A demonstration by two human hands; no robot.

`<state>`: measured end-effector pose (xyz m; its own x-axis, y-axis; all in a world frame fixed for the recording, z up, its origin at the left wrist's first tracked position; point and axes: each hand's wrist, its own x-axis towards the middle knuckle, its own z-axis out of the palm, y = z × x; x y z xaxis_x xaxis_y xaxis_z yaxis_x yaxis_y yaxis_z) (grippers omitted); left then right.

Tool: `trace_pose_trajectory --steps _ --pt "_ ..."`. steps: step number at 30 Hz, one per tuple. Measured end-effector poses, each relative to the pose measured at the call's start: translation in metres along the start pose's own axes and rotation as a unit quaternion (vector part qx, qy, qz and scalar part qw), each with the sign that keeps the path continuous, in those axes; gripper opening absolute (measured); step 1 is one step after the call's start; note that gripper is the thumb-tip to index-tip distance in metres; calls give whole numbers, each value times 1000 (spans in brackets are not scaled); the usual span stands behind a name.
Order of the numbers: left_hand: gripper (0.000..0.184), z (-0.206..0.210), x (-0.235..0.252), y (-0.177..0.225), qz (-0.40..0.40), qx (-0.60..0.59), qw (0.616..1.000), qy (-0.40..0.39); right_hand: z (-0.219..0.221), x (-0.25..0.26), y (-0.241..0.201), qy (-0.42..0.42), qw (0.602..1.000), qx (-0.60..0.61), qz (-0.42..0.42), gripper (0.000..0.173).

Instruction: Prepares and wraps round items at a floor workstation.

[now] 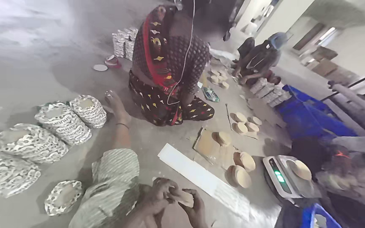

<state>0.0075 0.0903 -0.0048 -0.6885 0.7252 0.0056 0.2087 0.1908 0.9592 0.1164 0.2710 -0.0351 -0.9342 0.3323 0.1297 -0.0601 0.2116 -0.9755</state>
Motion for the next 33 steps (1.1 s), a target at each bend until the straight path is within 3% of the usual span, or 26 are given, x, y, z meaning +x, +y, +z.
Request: trace_pose_trajectory --steps 2,4,5,7,10,12,13,16,20,24,28,30,33 --pt "58 2 8 -7 1 150 984 -94 3 1 29 -12 996 -89 30 41" --pt "64 14 16 -7 -71 250 945 -201 11 -1 53 -18 984 -146 99 44" --pt "61 19 20 -11 -95 268 935 -213 14 -1 59 -11 982 -157 106 43" --pt "48 19 20 -18 -106 235 953 -162 12 4 56 -2 983 -165 83 40" --pt "51 5 10 -18 -82 151 981 -85 0 6 28 -11 984 -181 -1 38" --pt "62 2 11 -13 -80 164 977 -107 0 10 16 -34 978 -207 -5 40" --pt "67 7 11 -13 -70 201 968 -130 3 8 18 -56 974 -215 34 43" --pt "55 18 16 -17 -75 264 946 -170 12 10 47 -81 966 -214 122 48" --pt "47 0 11 -8 -110 194 968 -115 4 9 33 -38 988 -148 11 38" --pt "50 13 10 -14 -121 263 941 -177 10 7 41 -84 980 -167 74 45" --pt "45 21 12 -22 -113 271 941 -169 20 8 47 -62 987 -122 89 45" --pt "50 18 15 -24 -101 249 949 -165 18 10 45 -54 990 -116 55 41" --pt "79 -6 35 -25 -94 144 981 -91 7 39 44 -19 995 -97 15 40"
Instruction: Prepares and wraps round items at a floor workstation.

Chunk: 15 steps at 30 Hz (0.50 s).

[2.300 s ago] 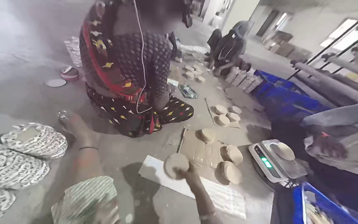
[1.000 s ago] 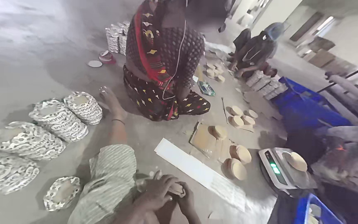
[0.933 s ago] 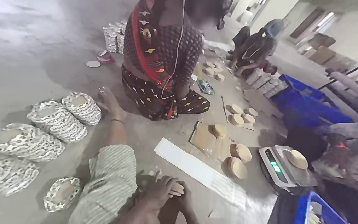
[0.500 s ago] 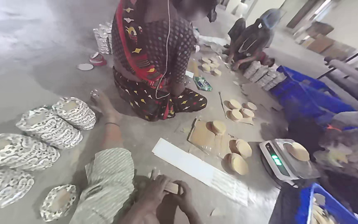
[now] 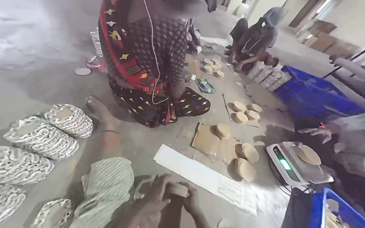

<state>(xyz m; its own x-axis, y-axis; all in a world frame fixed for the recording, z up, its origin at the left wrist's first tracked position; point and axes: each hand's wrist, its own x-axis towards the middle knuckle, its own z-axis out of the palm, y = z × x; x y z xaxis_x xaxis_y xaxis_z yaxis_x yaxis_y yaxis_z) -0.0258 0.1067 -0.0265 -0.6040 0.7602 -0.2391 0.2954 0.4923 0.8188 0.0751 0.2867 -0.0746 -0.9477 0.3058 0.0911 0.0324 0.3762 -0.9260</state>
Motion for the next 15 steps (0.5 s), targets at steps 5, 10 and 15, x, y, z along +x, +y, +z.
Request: trace_pose_trajectory --steps 5,10,15 --pt "55 -43 70 -20 -203 14 970 135 -24 79 16 59 998 -31 -5 42" --pt "48 -46 113 -23 -313 184 924 123 -24 95 38 59 997 -48 -13 42" --pt "54 -40 118 -17 -333 43 924 182 -28 85 49 77 992 -96 -38 44"
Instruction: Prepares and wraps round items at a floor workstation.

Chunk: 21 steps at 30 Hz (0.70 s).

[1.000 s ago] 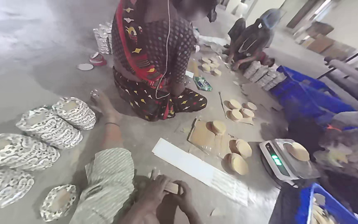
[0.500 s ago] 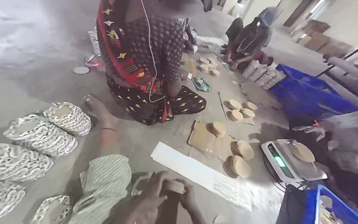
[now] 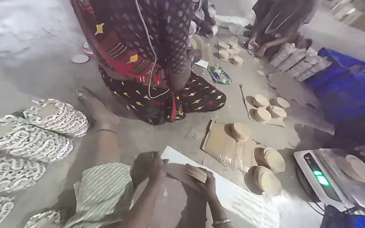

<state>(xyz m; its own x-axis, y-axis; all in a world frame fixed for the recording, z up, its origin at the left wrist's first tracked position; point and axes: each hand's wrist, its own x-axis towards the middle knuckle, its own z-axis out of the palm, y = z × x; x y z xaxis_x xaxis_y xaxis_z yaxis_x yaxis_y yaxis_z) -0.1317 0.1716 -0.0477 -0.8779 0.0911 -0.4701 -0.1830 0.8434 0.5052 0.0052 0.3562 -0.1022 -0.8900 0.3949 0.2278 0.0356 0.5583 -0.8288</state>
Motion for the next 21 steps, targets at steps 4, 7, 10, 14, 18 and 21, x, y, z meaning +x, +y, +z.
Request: trace_pose_trajectory --steps 4,7,10,14,18,21 --pt "45 5 -1 6 -13 40 999 8 3 -2 6 13 999 15 25 43" --pt "35 7 2 5 -19 -86 996 12 3 -4 13 16 999 34 11 44" --pt "53 10 5 -2 -16 -272 960 65 2 -3 19 19 998 61 -2 43" --pt "26 5 -12 5 -14 -451 890 71 4 -5 22 32 998 50 -20 42" --pt "33 38 -16 3 -10 -648 761 37 6 -4 24 33 998 59 -12 44" --pt "45 63 -16 -2 -55 -626 778 20 6 -5 23 32 997 66 -2 43"
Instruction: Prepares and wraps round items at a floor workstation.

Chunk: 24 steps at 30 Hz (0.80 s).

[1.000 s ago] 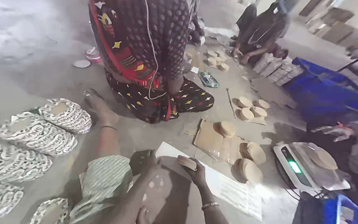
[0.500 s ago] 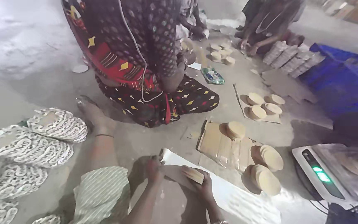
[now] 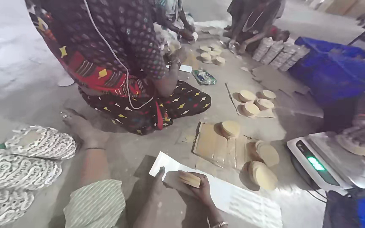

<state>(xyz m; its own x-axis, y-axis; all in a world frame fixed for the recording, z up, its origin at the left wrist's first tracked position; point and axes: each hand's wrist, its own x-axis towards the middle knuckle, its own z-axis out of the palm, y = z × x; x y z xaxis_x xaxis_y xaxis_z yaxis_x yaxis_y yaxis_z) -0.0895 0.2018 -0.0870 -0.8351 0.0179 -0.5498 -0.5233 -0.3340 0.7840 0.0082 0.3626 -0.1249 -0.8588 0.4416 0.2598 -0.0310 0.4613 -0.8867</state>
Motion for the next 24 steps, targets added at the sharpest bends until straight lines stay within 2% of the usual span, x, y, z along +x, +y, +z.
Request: trace_pose_trajectory --steps 2,5,6,7,9,12,13,16,18,19,21,22,24 --pt "50 2 -10 -3 43 48 998 -11 0 0 1 0 1000 -2 7 43" --pt "39 17 -54 8 161 202 963 -77 0 0 0 2 1000 -8 10 45" --pt "32 20 -63 7 221 252 934 -119 0 -1 -1 1 1000 -12 9 45" --pt "32 17 -62 0 300 299 888 -177 -1 -1 -1 -3 1000 -14 11 45" --pt "44 6 -40 -19 432 377 779 -251 -3 1 -5 -11 1000 -21 20 46" --pt "84 -7 -24 -16 483 466 674 -310 -4 2 -8 -9 1000 -22 16 46" --pt "80 -8 -22 -14 490 478 657 -316 -4 1 -9 -8 1000 -20 18 46" --pt "53 -3 -27 2 483 503 633 -336 -7 4 -12 -24 999 -14 38 47" --pt "56 2 -31 11 465 520 609 -378 -8 5 -15 -27 998 -13 48 48" --pt "64 3 -31 11 464 517 604 -391 -8 4 -15 -25 998 -10 49 48" --pt "77 3 -28 5 457 478 633 -403 -9 2 -16 -22 999 -8 40 47" --pt "75 2 -27 2 450 457 651 -405 -9 3 -16 -21 999 -7 34 46" --pt "58 1 -28 5 432 452 668 -403 -11 5 -18 -38 998 0 51 45"
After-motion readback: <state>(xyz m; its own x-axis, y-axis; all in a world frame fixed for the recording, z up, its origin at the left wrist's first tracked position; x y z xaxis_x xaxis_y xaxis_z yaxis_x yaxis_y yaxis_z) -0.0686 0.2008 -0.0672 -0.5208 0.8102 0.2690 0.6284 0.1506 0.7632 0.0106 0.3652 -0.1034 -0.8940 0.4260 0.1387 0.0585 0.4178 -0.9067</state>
